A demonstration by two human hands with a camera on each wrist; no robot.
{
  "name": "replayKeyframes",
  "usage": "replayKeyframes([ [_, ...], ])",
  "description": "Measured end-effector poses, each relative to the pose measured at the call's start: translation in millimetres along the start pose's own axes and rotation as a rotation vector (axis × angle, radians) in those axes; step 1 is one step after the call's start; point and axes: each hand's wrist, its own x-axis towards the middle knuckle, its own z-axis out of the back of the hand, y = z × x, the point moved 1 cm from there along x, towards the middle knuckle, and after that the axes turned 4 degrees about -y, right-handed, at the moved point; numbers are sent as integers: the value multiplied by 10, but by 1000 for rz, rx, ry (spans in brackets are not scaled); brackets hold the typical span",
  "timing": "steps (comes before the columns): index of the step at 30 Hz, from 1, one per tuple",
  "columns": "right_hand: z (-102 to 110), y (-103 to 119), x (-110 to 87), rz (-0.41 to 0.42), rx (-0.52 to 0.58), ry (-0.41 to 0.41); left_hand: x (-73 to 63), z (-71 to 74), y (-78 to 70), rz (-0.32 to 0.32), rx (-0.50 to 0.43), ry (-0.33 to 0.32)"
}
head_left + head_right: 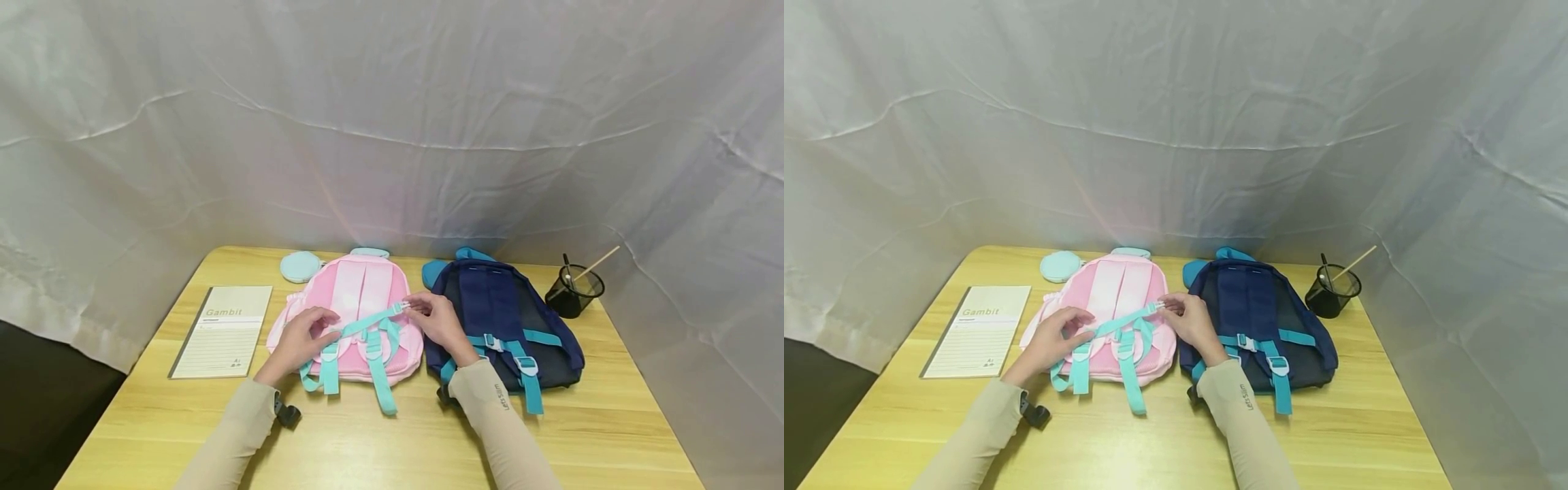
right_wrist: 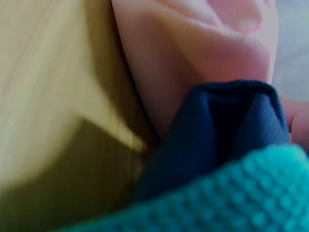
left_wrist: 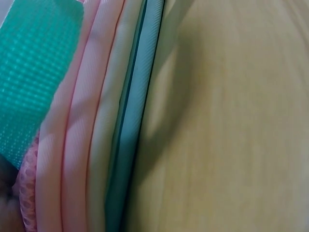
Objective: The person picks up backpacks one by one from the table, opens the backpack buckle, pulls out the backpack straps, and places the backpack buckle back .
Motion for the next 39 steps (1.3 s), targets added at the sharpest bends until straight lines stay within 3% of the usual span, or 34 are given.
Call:
replayKeyframes([
  [9,12,-52,-4,11,-57,30,-5,2,-2,6,-14,-1],
  [39,-21,-75,11,-3,-71,27,-30,1,10,0,-15,-13],
])
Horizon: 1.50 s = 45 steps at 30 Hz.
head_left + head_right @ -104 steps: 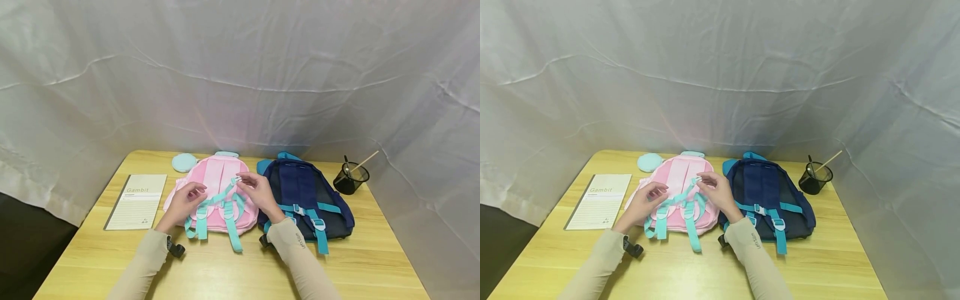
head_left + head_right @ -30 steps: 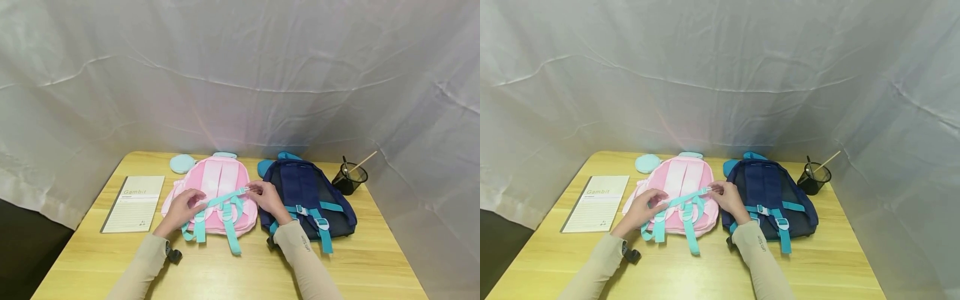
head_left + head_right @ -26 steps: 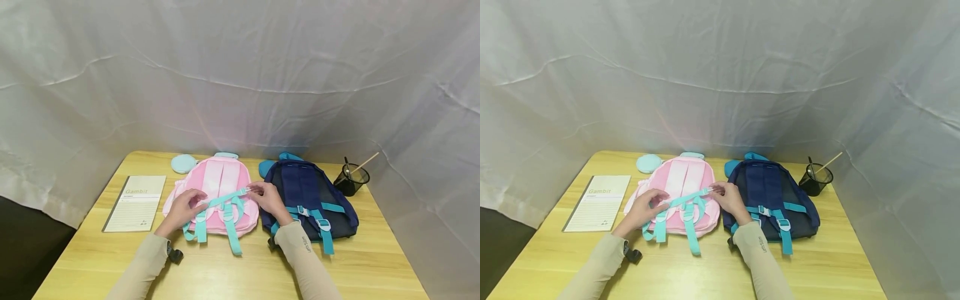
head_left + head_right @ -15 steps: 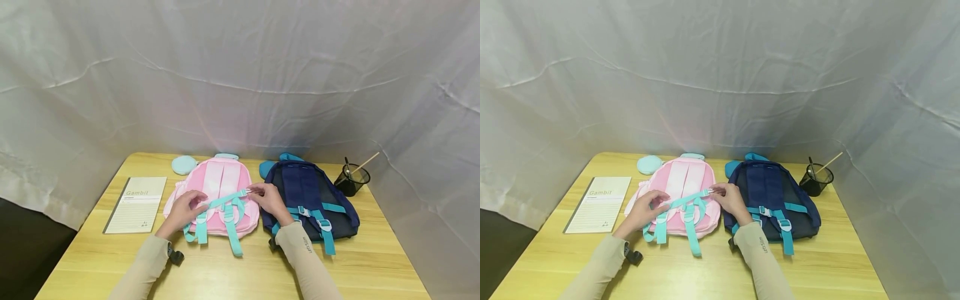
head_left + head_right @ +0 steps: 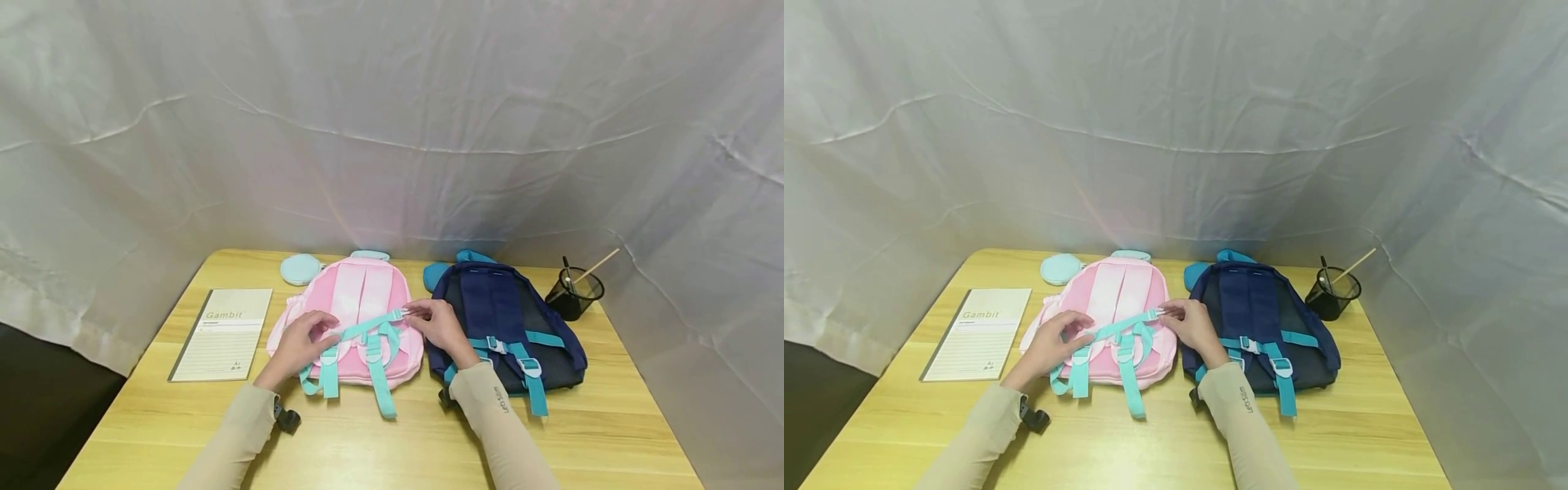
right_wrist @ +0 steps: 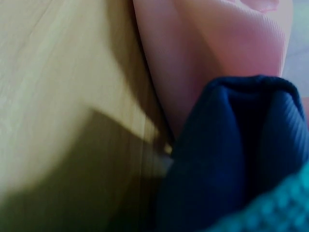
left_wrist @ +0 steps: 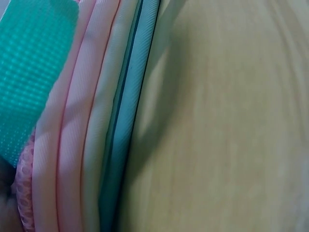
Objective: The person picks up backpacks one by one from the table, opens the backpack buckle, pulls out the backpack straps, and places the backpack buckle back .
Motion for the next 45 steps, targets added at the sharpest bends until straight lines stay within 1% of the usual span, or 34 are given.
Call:
replayKeyframes([
  [9,-4,-7,-10,11,8,14,-14,1,3,3,1,10],
  [24,3,-3,-47,15,57,22,-25,-1,7,8,5,13],
  [34,4,7,-47,16,56,24,-33,3,-3,9,-3,12],
  [41,26,48,-26,19,47,-2,-9,-4,-20,2,-8,0],
  [45,49,99,-21,31,30,-22,23,3,-32,-2,-27,-5],
])
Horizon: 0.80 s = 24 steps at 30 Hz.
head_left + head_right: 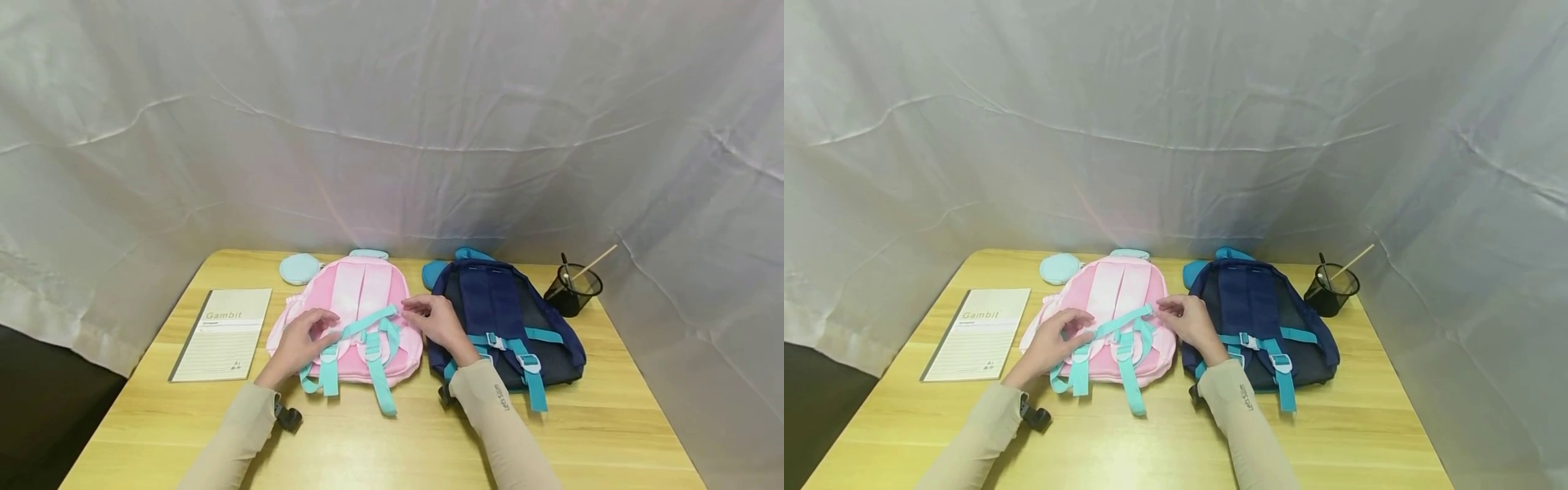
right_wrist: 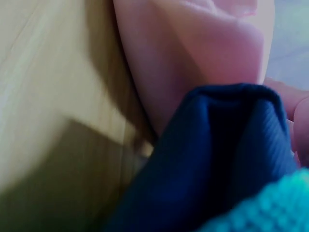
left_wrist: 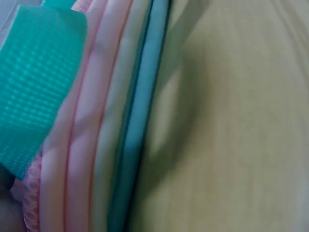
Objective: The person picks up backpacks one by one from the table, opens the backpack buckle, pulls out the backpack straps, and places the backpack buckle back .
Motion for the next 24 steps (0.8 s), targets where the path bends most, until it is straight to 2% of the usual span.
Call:
replayKeyframes([
  [6,82,108,-41,42,7,-41,66,29,-127,-55,6,-16],
  [9,171,194,-74,69,14,-56,120,41,-301,-100,6,-13],
  [13,376,288,-153,101,2,-77,212,-34,-615,-164,-62,20],
  [16,594,296,-259,134,-26,-96,285,-201,-835,-217,-119,50],
  [19,845,222,-400,144,-75,-110,343,-453,-1027,-259,-141,86],
  [24,1226,-90,-670,66,-156,-116,417,-971,-1300,-284,-129,191],
])
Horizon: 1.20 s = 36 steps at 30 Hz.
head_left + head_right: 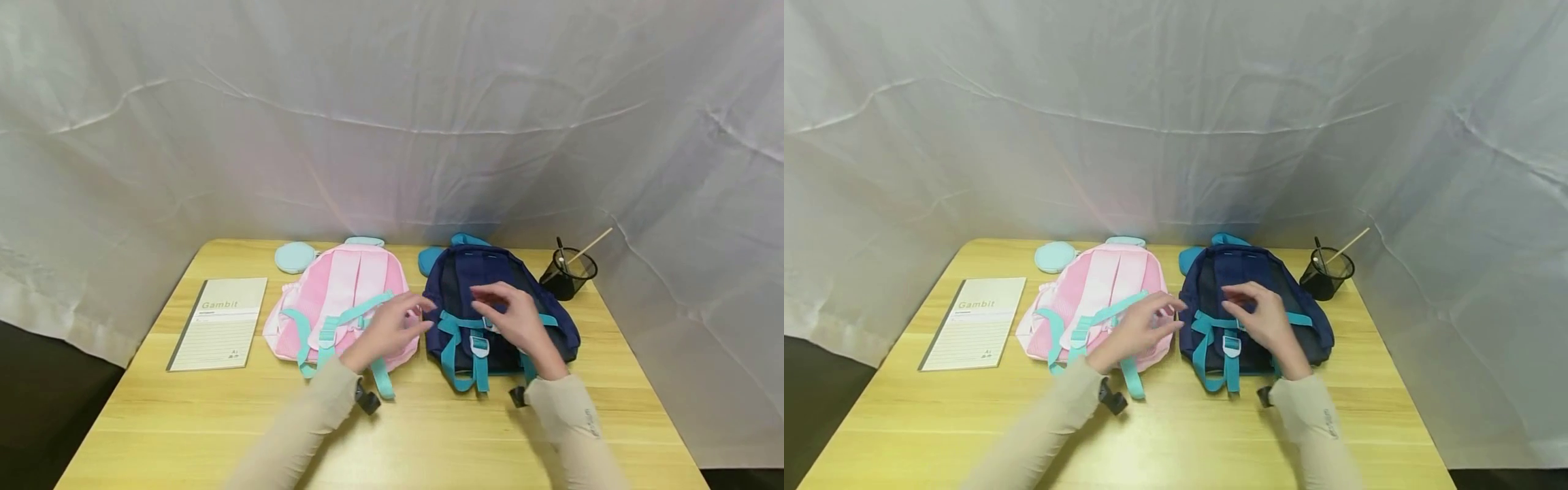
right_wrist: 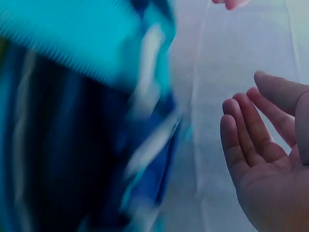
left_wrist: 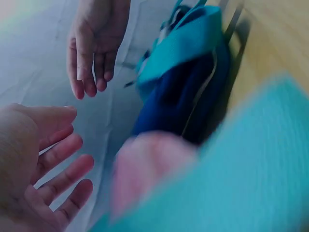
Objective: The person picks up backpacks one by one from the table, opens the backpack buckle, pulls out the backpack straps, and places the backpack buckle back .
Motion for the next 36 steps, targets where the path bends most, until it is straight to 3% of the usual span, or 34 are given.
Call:
replayKeyframes([
  [6,147,-422,-216,-77,-42,72,302,-522,-52,-26,80,78],
  [11,126,-591,-310,-67,-47,142,482,-729,-103,-43,159,100],
  [17,88,-731,-360,-47,-73,149,549,-872,-135,-65,224,128],
  [25,61,-770,-333,-41,-102,108,566,-982,-150,-113,279,83],
  [36,59,-747,-278,-13,-105,107,534,-999,-124,-37,203,54],
])
